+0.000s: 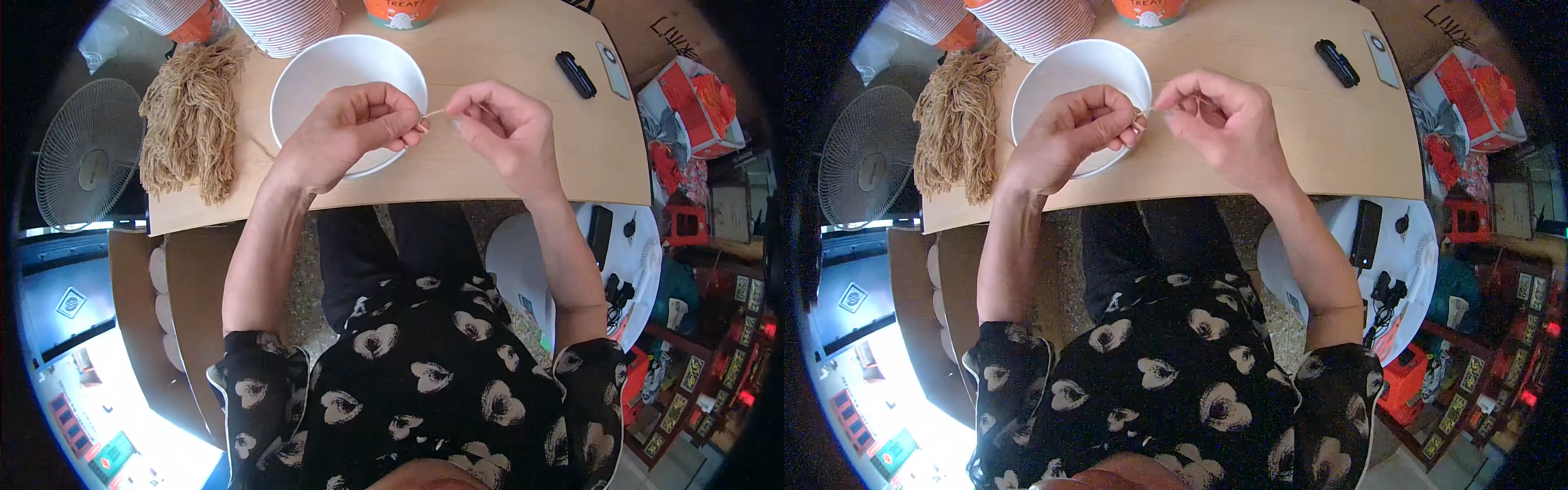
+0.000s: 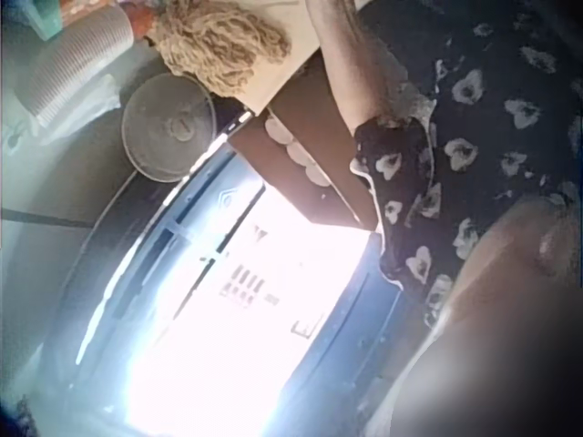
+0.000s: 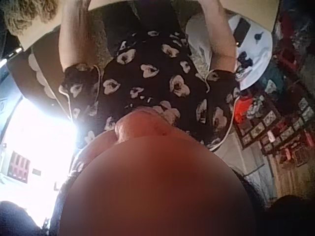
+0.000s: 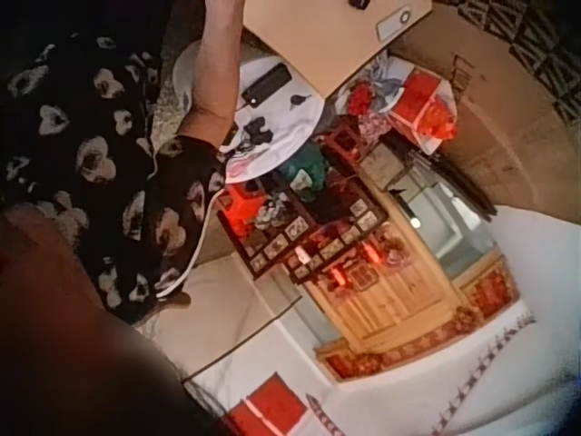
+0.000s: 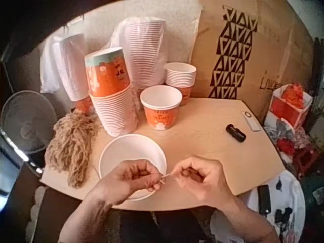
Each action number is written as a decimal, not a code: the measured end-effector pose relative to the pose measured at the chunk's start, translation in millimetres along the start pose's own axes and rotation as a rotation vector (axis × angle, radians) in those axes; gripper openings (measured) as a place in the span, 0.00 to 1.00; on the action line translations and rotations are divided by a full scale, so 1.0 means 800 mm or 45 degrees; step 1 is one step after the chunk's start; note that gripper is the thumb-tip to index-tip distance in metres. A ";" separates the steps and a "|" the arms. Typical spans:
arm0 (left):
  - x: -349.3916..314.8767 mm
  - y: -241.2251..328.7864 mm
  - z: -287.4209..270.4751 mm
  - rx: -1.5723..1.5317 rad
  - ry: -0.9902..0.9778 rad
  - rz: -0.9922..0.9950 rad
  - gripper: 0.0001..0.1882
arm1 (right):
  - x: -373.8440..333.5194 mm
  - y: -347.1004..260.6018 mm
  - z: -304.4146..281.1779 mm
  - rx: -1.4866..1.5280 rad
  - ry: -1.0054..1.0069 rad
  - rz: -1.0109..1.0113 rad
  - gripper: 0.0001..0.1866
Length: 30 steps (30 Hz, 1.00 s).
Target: Attaching thin rope handles to paper buckets for packaging.
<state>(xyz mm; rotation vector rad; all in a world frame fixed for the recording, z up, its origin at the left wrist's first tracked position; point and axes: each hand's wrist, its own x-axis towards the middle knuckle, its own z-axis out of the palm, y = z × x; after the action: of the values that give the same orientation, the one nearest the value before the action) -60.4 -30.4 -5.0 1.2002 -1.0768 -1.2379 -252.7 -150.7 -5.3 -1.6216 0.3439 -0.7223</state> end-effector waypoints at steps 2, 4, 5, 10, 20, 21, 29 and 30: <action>0.000 0.001 0.001 -0.009 0.008 0.026 0.10 | -0.004 -0.005 -0.002 -0.510 -0.026 -0.174 0.09; 0.001 0.000 0.002 -0.062 0.029 0.003 0.09 | -0.007 0.000 0.004 -0.517 -0.013 -0.212 0.09; 0.000 0.001 0.003 -0.065 0.033 0.002 0.09 | -0.008 0.002 0.008 -0.525 0.008 -0.252 0.09; -0.002 0.000 0.004 -0.054 0.083 -0.018 0.10 | -0.011 0.003 0.027 -0.612 0.096 -0.425 0.09; -0.005 -0.002 0.011 0.023 0.150 -0.001 0.10 | -0.017 0.012 0.034 -0.544 0.156 -0.315 0.06; -0.005 -0.003 0.011 0.008 0.149 -0.001 0.11 | -0.017 0.017 0.033 -0.545 0.151 -0.315 0.06; -0.007 -0.003 0.006 -0.090 0.119 -0.016 0.11 | -0.019 0.024 0.041 0.001 0.227 -0.034 0.08; -0.008 -0.002 0.006 -0.097 0.114 -0.046 0.11 | -0.019 0.026 0.040 0.000 0.222 -0.034 0.08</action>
<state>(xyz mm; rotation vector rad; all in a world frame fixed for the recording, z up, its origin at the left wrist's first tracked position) -65.6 -24.2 -5.6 1.2096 -0.9379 -1.2309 -240.5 -120.9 -30.2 -1.5695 0.4485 -0.8871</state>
